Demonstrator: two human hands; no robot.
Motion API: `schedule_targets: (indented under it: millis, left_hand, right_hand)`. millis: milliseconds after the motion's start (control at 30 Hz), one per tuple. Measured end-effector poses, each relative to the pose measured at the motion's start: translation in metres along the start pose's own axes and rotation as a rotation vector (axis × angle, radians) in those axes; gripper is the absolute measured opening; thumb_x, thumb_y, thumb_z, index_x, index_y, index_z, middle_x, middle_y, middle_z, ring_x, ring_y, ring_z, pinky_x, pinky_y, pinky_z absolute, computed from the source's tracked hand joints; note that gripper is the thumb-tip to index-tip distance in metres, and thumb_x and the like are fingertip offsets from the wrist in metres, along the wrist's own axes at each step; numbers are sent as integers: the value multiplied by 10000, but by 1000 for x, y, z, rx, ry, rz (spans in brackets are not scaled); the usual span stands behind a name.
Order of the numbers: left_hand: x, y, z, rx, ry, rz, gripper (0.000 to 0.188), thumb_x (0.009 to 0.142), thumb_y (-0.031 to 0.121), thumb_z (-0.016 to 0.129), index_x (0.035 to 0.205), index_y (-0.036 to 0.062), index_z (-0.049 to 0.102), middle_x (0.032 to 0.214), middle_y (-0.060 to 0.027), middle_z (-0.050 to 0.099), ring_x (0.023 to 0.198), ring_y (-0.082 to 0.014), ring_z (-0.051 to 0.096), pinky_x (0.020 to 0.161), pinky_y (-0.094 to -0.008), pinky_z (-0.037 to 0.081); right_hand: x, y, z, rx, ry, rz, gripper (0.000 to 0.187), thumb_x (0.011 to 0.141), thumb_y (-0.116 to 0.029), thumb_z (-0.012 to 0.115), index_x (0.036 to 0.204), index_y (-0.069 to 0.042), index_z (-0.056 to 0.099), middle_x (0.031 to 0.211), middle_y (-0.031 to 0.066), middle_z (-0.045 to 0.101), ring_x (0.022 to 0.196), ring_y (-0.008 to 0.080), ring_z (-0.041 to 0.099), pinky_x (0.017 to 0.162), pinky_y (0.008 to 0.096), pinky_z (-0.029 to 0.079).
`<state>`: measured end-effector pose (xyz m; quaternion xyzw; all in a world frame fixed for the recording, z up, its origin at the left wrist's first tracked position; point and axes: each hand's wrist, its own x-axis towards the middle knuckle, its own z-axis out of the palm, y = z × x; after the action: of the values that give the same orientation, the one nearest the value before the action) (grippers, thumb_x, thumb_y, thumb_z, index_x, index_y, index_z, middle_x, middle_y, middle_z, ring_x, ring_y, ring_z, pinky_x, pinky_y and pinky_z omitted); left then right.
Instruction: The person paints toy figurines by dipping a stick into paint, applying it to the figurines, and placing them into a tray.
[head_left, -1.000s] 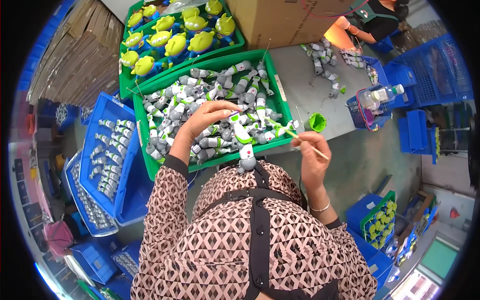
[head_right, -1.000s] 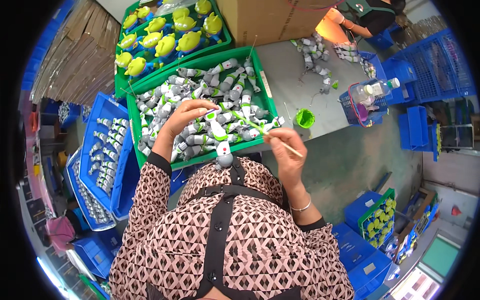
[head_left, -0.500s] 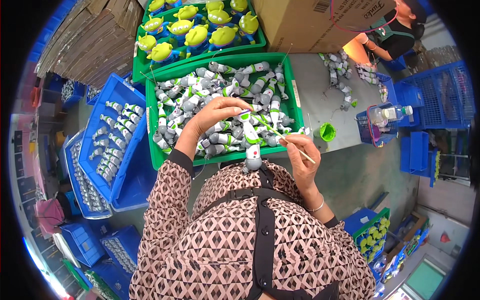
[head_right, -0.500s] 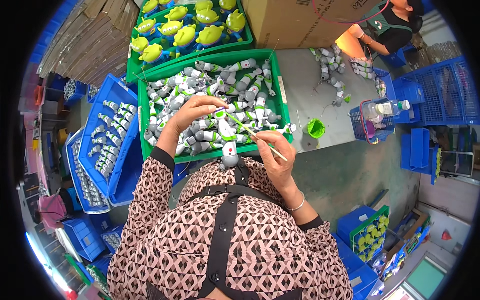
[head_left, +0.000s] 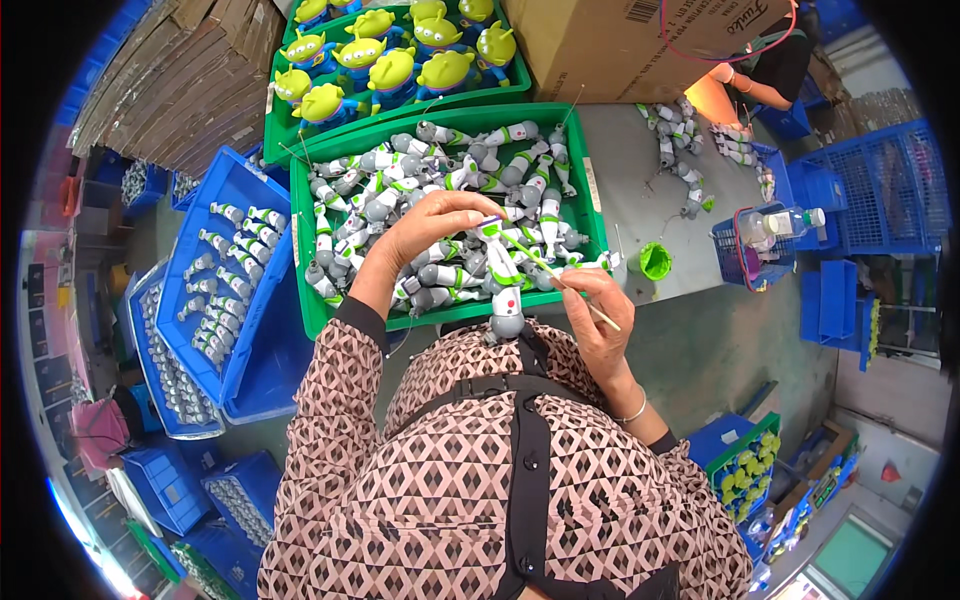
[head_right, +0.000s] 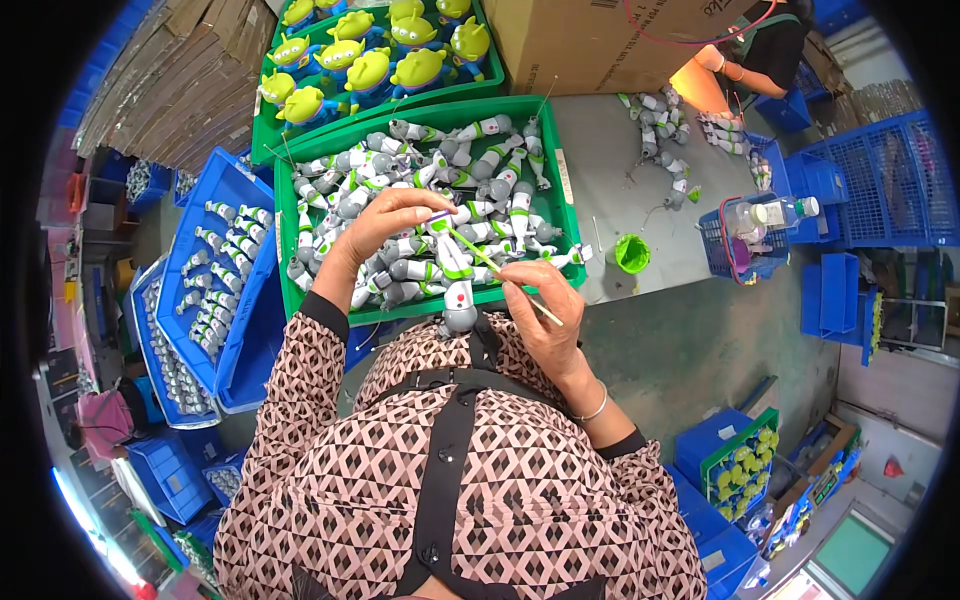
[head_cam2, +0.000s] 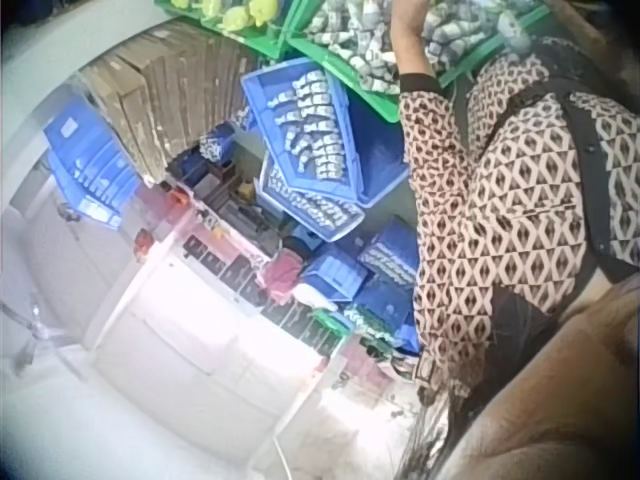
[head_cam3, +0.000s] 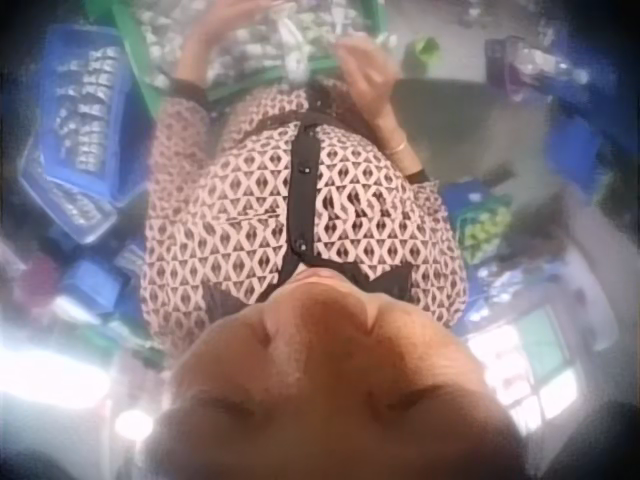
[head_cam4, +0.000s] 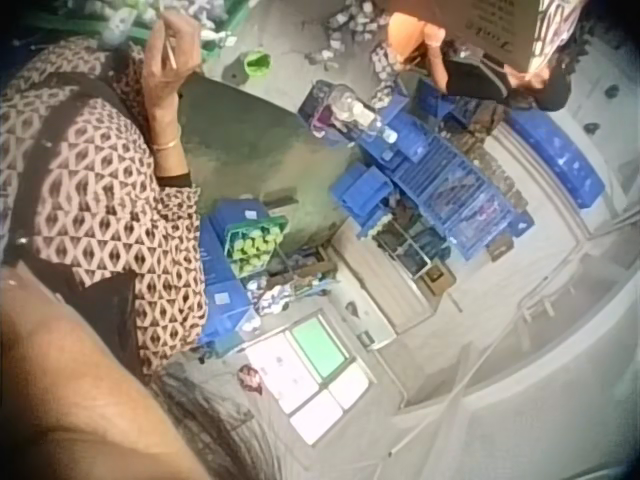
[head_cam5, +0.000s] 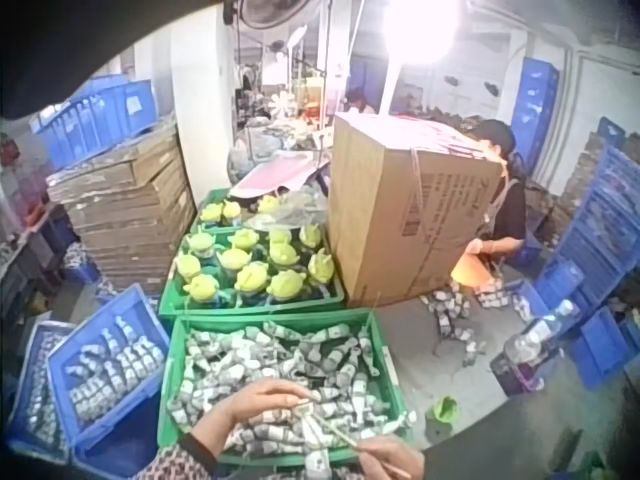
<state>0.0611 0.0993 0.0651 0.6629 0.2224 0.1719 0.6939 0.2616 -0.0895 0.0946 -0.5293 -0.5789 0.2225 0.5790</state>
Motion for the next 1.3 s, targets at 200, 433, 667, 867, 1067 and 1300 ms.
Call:
schedule_targets:
  millis: [200, 433, 667, 867, 1067, 1300]
  left_hand:
    - [-2, 1, 0, 13, 0, 11, 349, 874, 265, 561, 1094, 22, 681, 1118, -86, 666, 1100, -202, 579, 981, -330, 412]
    - [-3, 1, 2, 34, 15, 3, 360, 872, 279, 561, 1085, 18, 685, 1098, -94, 671, 1070, -196, 588, 969, -324, 414]
    - [-5, 4, 3, 56, 20, 11, 373, 872, 291, 552, 1086, 15, 683, 1091, -97, 673, 1066, -196, 589, 964, -321, 413]
    - [-5, 1, 3, 38, 25, 9, 375, 872, 289, 550, 1088, 12, 682, 1102, -102, 671, 1076, -196, 588, 967, -321, 410]
    - [-4, 0, 3, 46, 15, 15, 370, 878, 285, 547, 1088, 12, 681, 1104, -102, 670, 1079, -195, 587, 968, -320, 409]
    - [-5, 0, 3, 35, 10, 18, 368, 880, 284, 547, 1091, 13, 680, 1105, -102, 670, 1080, -200, 587, 973, -322, 407]
  right_hand:
    - [0, 0, 0, -40, -7, -18, 120, 829, 37, 636, 946, 14, 630, 894, 128, 673, 807, 246, 644, 722, 329, 497]
    - [1, -1, 1, -35, -32, -32, 114, 827, 34, 638, 938, 11, 632, 891, 127, 674, 813, 251, 647, 727, 334, 497]
    - [-2, 0, 1, 2, 2, -15, 111, 830, 34, 634, 938, 10, 632, 887, 126, 675, 819, 249, 651, 732, 334, 499]
    - [-2, 2, 2, -6, -2, 8, 109, 831, 31, 634, 939, 15, 631, 891, 127, 677, 820, 247, 651, 736, 332, 501]
    - [-2, 0, 1, 6, -5, 2, 104, 835, 24, 633, 938, 13, 635, 892, 128, 677, 816, 244, 650, 736, 331, 502]
    - [-2, 0, 0, 16, 2, 1, 94, 840, 16, 630, 934, 15, 637, 891, 126, 678, 817, 244, 650, 740, 335, 503]
